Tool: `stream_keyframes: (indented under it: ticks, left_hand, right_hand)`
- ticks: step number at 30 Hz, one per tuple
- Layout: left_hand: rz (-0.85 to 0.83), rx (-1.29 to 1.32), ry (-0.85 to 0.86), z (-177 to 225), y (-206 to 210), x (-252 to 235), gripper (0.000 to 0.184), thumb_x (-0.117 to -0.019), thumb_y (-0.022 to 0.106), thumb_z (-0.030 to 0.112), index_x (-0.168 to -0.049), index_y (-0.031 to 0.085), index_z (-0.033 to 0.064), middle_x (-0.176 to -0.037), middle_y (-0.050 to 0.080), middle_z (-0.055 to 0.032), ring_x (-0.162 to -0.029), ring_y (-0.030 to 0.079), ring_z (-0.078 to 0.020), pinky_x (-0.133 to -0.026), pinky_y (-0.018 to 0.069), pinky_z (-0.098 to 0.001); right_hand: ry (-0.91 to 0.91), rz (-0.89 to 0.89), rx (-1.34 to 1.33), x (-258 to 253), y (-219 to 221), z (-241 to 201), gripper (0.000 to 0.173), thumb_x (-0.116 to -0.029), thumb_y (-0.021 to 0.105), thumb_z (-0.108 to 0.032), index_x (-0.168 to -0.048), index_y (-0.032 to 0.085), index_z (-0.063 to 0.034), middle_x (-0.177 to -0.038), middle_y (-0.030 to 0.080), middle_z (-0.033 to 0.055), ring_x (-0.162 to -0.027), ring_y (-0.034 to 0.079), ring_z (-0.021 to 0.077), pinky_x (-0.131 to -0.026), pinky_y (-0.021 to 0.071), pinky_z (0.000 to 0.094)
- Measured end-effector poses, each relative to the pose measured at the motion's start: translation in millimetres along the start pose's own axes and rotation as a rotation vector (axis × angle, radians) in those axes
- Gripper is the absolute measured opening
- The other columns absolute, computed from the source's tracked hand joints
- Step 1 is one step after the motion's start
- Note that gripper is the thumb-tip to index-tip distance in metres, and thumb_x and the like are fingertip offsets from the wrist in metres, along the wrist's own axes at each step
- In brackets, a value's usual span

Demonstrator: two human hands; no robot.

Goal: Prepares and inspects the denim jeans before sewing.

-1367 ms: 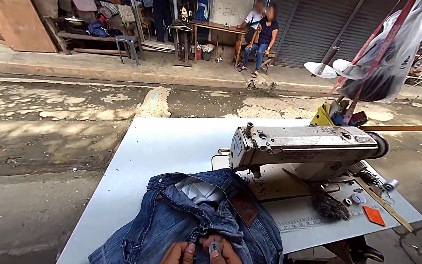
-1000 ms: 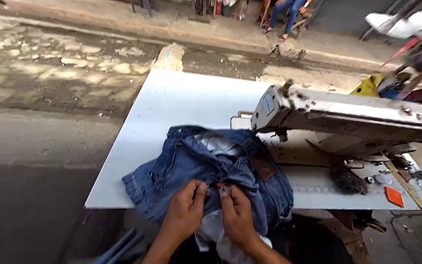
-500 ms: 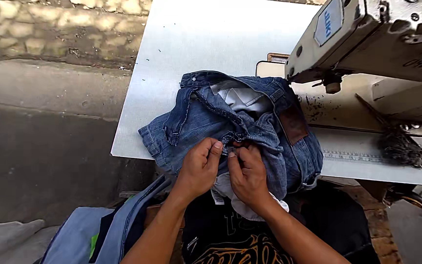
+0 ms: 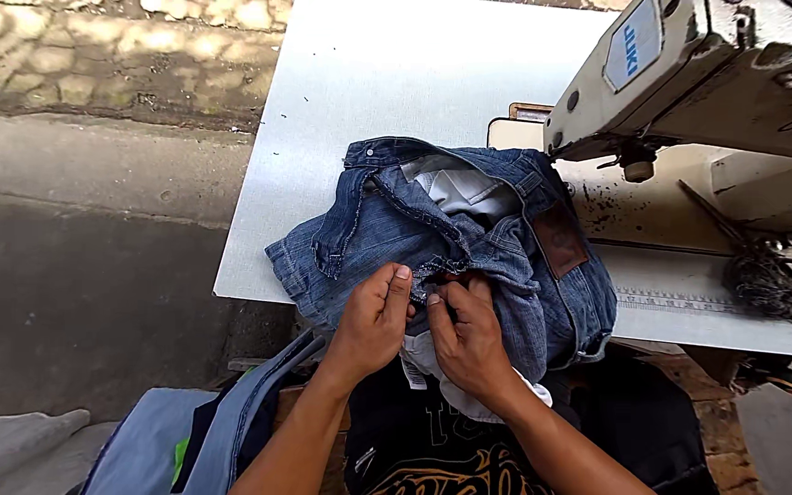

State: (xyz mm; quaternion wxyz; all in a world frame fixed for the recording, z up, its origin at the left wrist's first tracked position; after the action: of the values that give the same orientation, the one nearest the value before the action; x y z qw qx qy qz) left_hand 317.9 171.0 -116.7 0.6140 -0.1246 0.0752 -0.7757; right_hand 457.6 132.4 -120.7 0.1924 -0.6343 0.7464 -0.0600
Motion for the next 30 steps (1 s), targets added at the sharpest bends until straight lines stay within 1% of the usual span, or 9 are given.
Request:
stream_keyframes:
  ticks: [4, 9, 14, 17, 19, 20, 22, 26, 30]
  left_hand:
    - [-0.006, 0.130, -0.077, -2.7, -3.6, 0.0, 0.033, -0.1101, 0.035, 0.021, -0.088, 0.058, 0.0140, -0.065, 0.058, 0.0083, -0.056, 0.061, -0.0016, -0.057, 0.0554, -0.0183]
    - [-0.018, 0.150, -0.081, -3.9, -4.1, 0.3, 0.033, -0.1096, 0.036, 0.022, -0.085, 0.057, 0.0150, -0.062, 0.055, 0.0087, -0.053, 0.057, -0.0011, -0.054, 0.0523, -0.0177]
    - [-0.001, 0.330, -0.108, -6.6, -6.4, -4.5, 0.035, -0.1088, 0.039, 0.018, -0.080, 0.059, 0.0148, -0.060, 0.054, 0.0074, -0.049, 0.053, -0.0012, -0.051, 0.0491, -0.0165]
    - [0.164, -0.042, 0.135, 7.6, -11.0, 9.9, 0.020, -0.1020, 0.061, 0.023, -0.089, 0.068, 0.0082, -0.068, 0.060, 0.0059, -0.056, 0.056, 0.0008, -0.053, 0.0494, -0.0157]
    - [0.275, -0.409, 0.249, 16.8, -3.9, 29.8, 0.038, -0.0944, 0.072, 0.041, -0.093, 0.072, 0.0031, -0.077, 0.067, -0.0027, -0.063, 0.061, -0.0063, -0.057, 0.0527, -0.0210]
    - [0.299, -0.530, 0.270, 15.4, 3.9, 37.3, 0.043, -0.0943, 0.071, 0.043, -0.094, 0.073, 0.0006, -0.079, 0.067, -0.0076, -0.064, 0.063, -0.0127, -0.058, 0.0547, -0.0266]
    - [0.346, -0.659, 0.302, 5.8, 14.9, 41.2, 0.035, -0.1001, 0.063, 0.034, -0.091, 0.072, 0.0008, -0.077, 0.064, -0.0100, -0.063, 0.064, -0.0193, -0.056, 0.0551, -0.0327]
    - [0.257, -0.528, 0.199, -2.2, 6.1, 31.4, 0.031, -0.1042, 0.054, 0.026, -0.088, 0.069, 0.0047, -0.077, 0.062, -0.0052, -0.063, 0.060, -0.0156, -0.056, 0.0514, -0.0339]
    - [0.155, -0.207, 0.038, -11.8, -11.2, 26.5, 0.024, -0.1043, 0.053, 0.025, -0.092, 0.069, 0.0113, -0.076, 0.062, 0.0054, -0.063, 0.057, -0.0001, -0.059, 0.0497, -0.0185]
  right_hand:
    - [-0.009, -0.085, -0.030, 2.4, -0.7, -1.4, 0.024, -0.0937, 0.053, -0.012, -0.070, 0.058, -0.0079, -0.093, 0.061, 0.0102, -0.108, 0.055, 0.0143, -0.095, 0.0421, 0.0251]
    - [-0.001, -0.025, 0.014, 3.1, 2.9, -2.1, 0.024, -0.0954, 0.053, -0.012, -0.073, 0.062, -0.0080, -0.090, 0.061, 0.0079, -0.101, 0.056, 0.0126, -0.089, 0.0428, 0.0230]
    - [-0.029, -0.139, -0.030, 2.1, 0.1, -1.9, 0.025, -0.0929, 0.053, -0.013, -0.069, 0.060, -0.0086, -0.096, 0.060, 0.0097, -0.109, 0.053, 0.0123, -0.093, 0.0406, 0.0232]
    - [0.058, 0.001, -0.151, 0.5, -10.2, 5.5, 0.026, -0.0932, 0.049, -0.009, -0.070, 0.060, -0.0077, -0.081, 0.061, -0.0004, -0.086, 0.057, 0.0002, -0.077, 0.0452, 0.0166]
    - [0.091, 0.124, -0.292, 0.1, -13.3, 7.3, 0.024, -0.0954, 0.047, -0.004, -0.078, 0.062, -0.0080, -0.070, 0.055, -0.0086, -0.065, 0.052, -0.0050, -0.061, 0.0439, 0.0130]
    - [0.101, 0.187, -0.377, 4.7, -13.6, 6.2, 0.024, -0.0960, 0.046, -0.004, -0.080, 0.064, -0.0087, -0.074, 0.058, -0.0092, -0.068, 0.055, -0.0035, -0.065, 0.0485, 0.0156]
    - [0.045, 0.222, -0.541, 14.6, -9.3, -2.7, 0.027, -0.0979, 0.046, -0.007, -0.084, 0.068, -0.0105, -0.097, 0.067, -0.0026, -0.095, 0.066, 0.0086, -0.087, 0.0583, 0.0305]
    - [0.039, 0.170, -0.289, 17.3, 6.6, 2.3, 0.023, -0.0916, 0.049, -0.005, -0.073, 0.064, -0.0050, -0.096, 0.067, 0.0037, -0.095, 0.063, 0.0045, -0.079, 0.0525, 0.0192]
    - [0.008, 0.101, -0.046, 15.3, 10.6, 3.2, 0.022, -0.0899, 0.053, -0.007, -0.069, 0.061, -0.0058, -0.092, 0.064, 0.0061, -0.095, 0.059, 0.0056, -0.079, 0.0475, 0.0169]
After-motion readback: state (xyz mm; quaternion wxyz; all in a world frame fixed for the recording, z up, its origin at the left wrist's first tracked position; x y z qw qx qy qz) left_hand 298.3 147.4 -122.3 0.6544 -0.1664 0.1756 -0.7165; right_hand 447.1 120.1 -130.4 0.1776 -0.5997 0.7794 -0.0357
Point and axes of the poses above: each hand's wrist, its own x-axis away from the middle knuckle, its own y-axis out of the palm, z = x × y, the point moved 5 cm from there along -x, towards the middle knuckle
